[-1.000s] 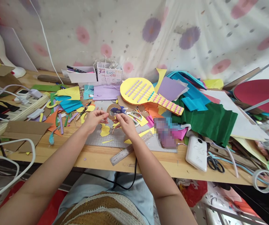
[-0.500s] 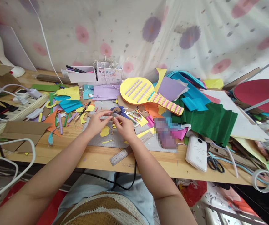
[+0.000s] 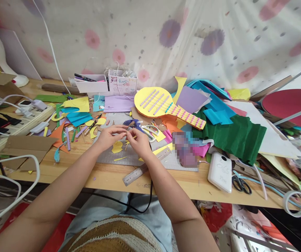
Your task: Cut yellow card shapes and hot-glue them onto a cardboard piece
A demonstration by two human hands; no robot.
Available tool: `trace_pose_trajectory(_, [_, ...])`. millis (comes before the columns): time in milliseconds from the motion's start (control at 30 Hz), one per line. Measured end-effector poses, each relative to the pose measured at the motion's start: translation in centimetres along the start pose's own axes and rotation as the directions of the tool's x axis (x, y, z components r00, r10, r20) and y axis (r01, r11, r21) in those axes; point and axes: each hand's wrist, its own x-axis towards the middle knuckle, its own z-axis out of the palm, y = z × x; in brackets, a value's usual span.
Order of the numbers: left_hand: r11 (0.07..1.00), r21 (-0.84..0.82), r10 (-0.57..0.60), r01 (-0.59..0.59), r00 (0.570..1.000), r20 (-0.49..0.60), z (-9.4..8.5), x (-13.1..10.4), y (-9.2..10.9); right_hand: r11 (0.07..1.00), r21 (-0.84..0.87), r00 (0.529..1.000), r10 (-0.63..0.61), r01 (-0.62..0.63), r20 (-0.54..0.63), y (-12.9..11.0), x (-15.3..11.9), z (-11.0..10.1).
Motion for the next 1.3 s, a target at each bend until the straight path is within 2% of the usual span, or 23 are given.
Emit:
trace_pose_trajectory(133, [1.0, -0.018, 0.0, -0.001, 0.999, -0.049, 0.1, 0.1, -0.1, 0.995, 0.094, 0.999, 0.042, -0.042, 0.0, 0.1, 0.2, 0.4])
trace_pose_trajectory(233, [0.998, -0.064, -0.014, 0.012, 0.999, -0.036, 0.0, 0.2, -0.1, 0.972, 0.22, 0.996, 0.079, -0.084, 0.031, -0.2, 0.3, 0.4])
trace_pose_trajectory(367, [0.975, -0.182, -0.138, 0.127, 0.989, -0.051, -0.3, 0.1, 0.2, 0.927, 0.342, 0.988, 0.134, -0.151, 0.074, -0.9, 0.3, 0.3])
trace_pose_trajectory(467, [0.963, -0.203, -0.195, 0.177, 0.978, -0.074, -0.6, 0.1, 0.2, 0.895, 0.402, 0.981, 0.164, -0.194, 0.106, -1.1, 0.2, 0.1])
trace_pose_trajectory(567, [0.966, -0.183, -0.197, 0.181, 0.978, -0.069, -0.8, 0.2, 0.1, 0.839, 0.497, 0.973, 0.162, -0.223, 0.163, -1.1, 0.2, 0.1])
trace_pose_trajectory(667, [0.952, -0.257, -0.185, 0.167, 0.982, -0.045, -0.8, 0.3, 0.1, 0.782, 0.573, 0.967, 0.152, -0.243, 0.203, -1.0, 0.2, 0.3])
trace_pose_trajectory(767, [0.918, -0.349, -0.209, 0.188, 0.978, -0.023, -0.8, 0.3, 0.3, 0.757, 0.6, 0.965, 0.172, -0.258, 0.198, -0.9, 0.3, 0.5])
trace_pose_trajectory(967, [0.95, -0.259, -0.176, 0.176, 0.984, 0.025, -0.8, 0.2, 0.4, 0.742, 0.617, 0.965, 0.188, -0.263, 0.184, -1.0, 0.4, 0.5])
trace_pose_trajectory(1100, [0.918, -0.323, -0.209, 0.229, 0.973, 0.095, -0.8, 0.3, 0.1, 0.729, 0.632, 0.965, 0.182, -0.262, 0.189, -1.3, 0.3, 0.3])
trace_pose_trajectory(1200, [0.909, -0.351, -0.214, 0.224, 0.974, 0.068, -0.7, 0.3, 0.1, 0.7, 0.665, 0.965, 0.167, -0.261, 0.203, -1.4, 0.3, 0.3])
trace_pose_trajectory(1300, [0.937, -0.302, -0.18, 0.174, 0.984, 0.008, -0.9, 0.4, 0.2, 0.648, 0.713, 0.963, 0.17, -0.27, 0.211, -1.2, 0.4, 0.1])
